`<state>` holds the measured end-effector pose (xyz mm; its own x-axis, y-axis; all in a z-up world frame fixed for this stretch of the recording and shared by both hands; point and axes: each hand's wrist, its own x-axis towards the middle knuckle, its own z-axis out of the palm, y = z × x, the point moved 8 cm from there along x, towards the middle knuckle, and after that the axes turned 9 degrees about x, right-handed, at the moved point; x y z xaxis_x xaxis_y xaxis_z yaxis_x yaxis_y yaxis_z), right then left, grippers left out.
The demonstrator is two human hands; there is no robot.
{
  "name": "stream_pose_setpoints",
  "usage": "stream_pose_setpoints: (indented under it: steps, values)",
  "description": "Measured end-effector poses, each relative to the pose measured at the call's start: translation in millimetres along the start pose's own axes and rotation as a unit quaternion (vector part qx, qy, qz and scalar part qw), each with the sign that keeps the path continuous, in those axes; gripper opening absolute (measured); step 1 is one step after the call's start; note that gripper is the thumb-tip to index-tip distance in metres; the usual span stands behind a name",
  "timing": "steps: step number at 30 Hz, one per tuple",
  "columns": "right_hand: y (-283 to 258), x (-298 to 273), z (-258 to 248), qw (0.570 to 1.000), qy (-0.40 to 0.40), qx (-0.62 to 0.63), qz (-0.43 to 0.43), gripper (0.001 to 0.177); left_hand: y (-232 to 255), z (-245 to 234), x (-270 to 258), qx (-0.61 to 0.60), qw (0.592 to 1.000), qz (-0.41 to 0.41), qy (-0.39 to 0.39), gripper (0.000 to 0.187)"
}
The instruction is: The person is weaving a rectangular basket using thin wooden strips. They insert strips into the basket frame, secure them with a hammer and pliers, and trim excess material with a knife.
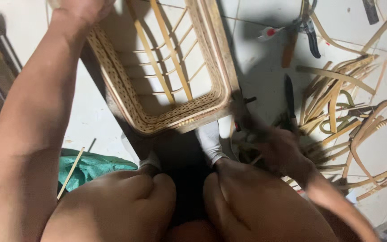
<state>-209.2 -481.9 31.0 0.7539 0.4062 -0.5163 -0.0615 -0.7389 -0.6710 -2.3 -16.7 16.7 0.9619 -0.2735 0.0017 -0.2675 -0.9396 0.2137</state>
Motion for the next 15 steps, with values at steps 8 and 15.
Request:
stream_pose_setpoints:
  steps: [8,15]
  values:
    - [-120,58,66,0.948,-0.226,-0.083,-0.208,0.051,176,-134,-168,-0.129,0.964,0.032,-0.232,0.016]
    - [-89,32,6,0.986,-0.042,0.062,-0.15,0.044,199,-144,-212,-0.172,0.924,0.058,-0.336,0.02]
